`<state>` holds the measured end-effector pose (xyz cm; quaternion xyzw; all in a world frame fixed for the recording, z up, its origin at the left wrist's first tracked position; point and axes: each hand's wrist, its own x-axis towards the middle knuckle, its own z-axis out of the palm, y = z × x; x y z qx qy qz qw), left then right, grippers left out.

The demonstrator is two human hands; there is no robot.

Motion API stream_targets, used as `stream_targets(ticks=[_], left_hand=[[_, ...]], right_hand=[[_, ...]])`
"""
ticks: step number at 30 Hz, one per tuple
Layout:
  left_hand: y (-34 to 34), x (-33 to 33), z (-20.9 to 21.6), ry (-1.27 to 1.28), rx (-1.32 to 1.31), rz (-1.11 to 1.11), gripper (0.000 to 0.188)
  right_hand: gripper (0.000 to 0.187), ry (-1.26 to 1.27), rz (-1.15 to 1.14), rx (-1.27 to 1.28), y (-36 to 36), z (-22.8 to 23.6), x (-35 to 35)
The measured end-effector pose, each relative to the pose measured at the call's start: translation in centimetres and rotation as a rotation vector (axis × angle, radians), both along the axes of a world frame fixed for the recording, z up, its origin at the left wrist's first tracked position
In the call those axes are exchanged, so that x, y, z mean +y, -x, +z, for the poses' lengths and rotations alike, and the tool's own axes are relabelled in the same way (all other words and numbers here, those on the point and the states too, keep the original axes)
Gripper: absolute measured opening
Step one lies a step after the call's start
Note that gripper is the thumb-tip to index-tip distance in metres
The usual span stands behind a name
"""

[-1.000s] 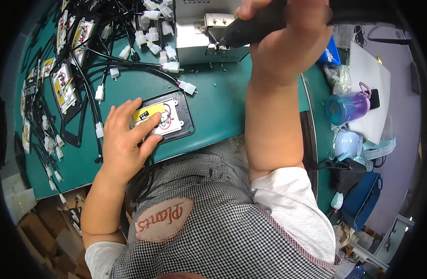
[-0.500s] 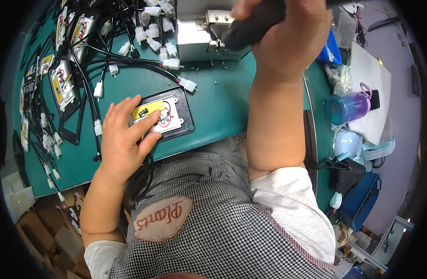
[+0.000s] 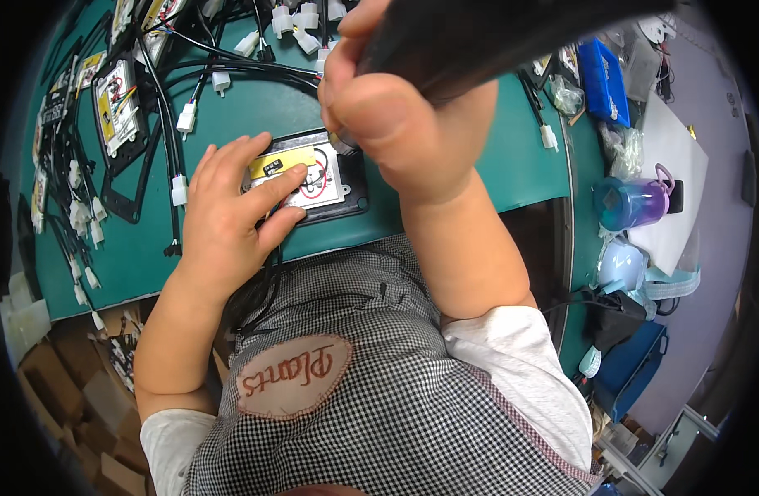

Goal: The person repeatedly picks up small electronic devices with attached wires from a pile on a green table. Using a black electric screwdriver, they tighten screws on the device's casing. After securing the casing, they place the device back onto the table and repeat the process with another unit.

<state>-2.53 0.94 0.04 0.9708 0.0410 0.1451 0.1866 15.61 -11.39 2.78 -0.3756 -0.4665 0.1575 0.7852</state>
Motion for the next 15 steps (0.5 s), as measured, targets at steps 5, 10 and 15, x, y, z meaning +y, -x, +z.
stream_targets(ticks=[5, 10, 15], left_hand=[[0.2, 0.1, -0.1, 0.055, -0.011, 0.011, 0.041], [0.2, 0.1, -0.2, 0.054, -0.021, 0.019, 0.039], [0.2, 0.1, -0.1, 0.062, -0.040, 0.020, 0.039]], right_hand=[[0.067, 0.131, 0.062, -0.017, 0.4, 0.1, 0.4], [0.070, 0.209, 0.069, 0.005, 1.0, 0.9, 1.1], [0.071, 0.188, 0.068, 0.042, 1.2, 0.8, 0.8]])
